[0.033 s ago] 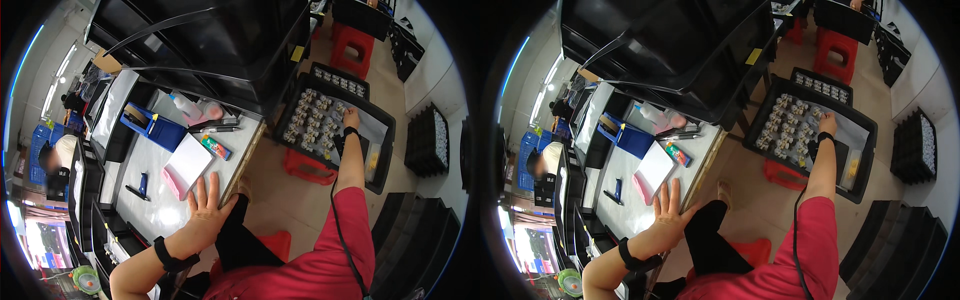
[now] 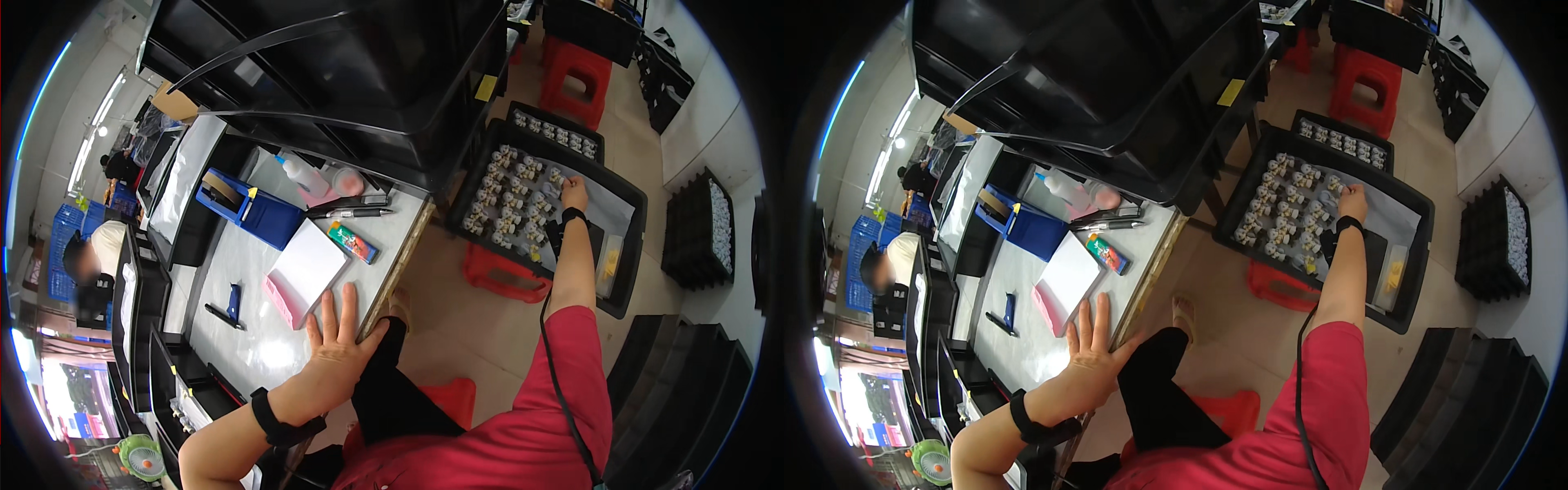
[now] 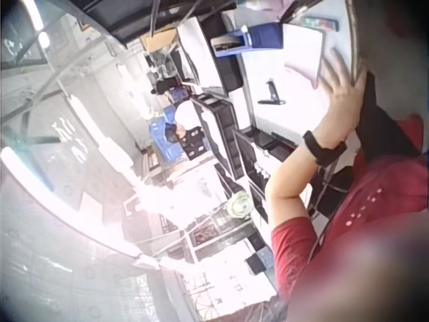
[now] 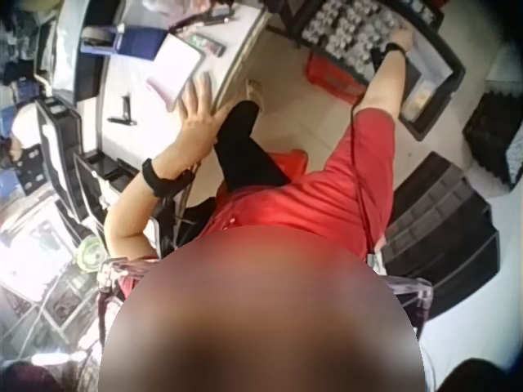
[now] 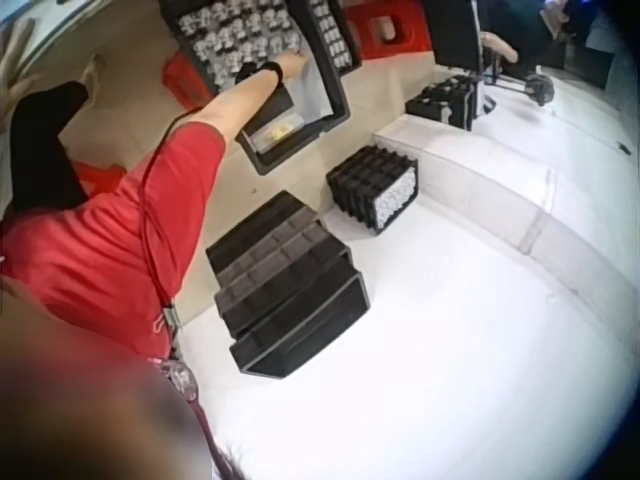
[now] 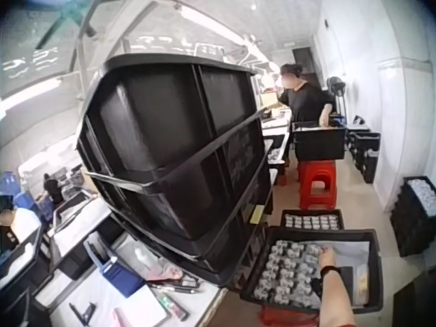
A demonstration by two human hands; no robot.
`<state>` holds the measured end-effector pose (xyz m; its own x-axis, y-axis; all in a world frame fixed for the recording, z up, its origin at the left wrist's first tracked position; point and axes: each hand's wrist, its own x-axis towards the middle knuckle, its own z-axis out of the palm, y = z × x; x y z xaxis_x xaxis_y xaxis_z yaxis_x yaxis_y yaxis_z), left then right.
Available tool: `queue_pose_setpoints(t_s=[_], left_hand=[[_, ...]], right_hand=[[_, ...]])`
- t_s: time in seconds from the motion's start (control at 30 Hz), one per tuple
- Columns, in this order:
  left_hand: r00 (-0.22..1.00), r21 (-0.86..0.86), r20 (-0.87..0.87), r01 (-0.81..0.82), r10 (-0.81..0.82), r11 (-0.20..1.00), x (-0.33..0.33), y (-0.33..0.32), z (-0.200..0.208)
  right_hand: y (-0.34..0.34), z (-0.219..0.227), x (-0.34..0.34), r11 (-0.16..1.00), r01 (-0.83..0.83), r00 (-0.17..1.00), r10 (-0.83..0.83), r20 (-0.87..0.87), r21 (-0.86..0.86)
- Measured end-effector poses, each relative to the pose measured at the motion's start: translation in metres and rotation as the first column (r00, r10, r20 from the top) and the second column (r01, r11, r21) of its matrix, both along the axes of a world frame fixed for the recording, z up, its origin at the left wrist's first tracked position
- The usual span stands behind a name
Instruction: The recorder assembles small white and gold components using tweezers and hands at a workstation.
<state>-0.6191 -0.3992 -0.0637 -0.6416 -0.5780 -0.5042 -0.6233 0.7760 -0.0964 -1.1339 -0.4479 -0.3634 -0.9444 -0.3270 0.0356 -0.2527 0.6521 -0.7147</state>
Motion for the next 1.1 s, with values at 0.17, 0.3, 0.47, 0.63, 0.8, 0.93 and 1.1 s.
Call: queue_pose_setpoints(t_s=[0.17, 0.3, 0.47, 0.63, 0.8, 0.93, 1.1], left_hand=[[1.0, 0.025, -0.007, -0.016, 0.016, 1.0, 0.001, -0.001, -0.003], [0.998, 0.068, 0.02, -0.052, 0.051, 0.996, -0.003, 0.0, 0.002], [0.997, 0.095, 0.06, -0.059, 0.053, 0.994, -0.008, -0.002, 0.006], [0.993, 0.078, 0.093, -0.074, 0.067, 0.994, -0.008, -0.001, 0.01], [0.995, 0.066, 0.075, -0.074, 0.069, 0.995, -0.01, 0.002, 0.012], [0.998, 0.072, 0.058, -0.043, 0.039, 0.996, -0.01, 0.004, 0.016], [0.994, 0.051, -0.069, -0.076, 0.08, 0.996, 0.002, 0.008, 0.015]], right_hand=[[0.002, -0.01, -0.005, 0.999, -0.047, 0.998, 0.046, 0.036, 0.027], [-0.003, -0.014, -0.006, 0.999, 0.021, 1.0, -0.02, -0.023, 0.026], [0.014, -0.035, -0.032, 0.942, 0.016, 1.0, -0.011, -0.015, 0.336], [0.014, -0.024, -0.014, 0.959, -0.246, 0.958, 0.219, 0.185, 0.14], [0.03, 0.019, -0.011, 0.987, 0.069, 0.997, -0.065, -0.03, 0.148], [0.039, 0.078, -0.019, 0.996, 0.091, 0.989, -0.092, -0.116, -0.012], [0.021, 0.182, -0.005, 0.785, -0.068, 0.998, 0.046, -0.052, -0.616]])
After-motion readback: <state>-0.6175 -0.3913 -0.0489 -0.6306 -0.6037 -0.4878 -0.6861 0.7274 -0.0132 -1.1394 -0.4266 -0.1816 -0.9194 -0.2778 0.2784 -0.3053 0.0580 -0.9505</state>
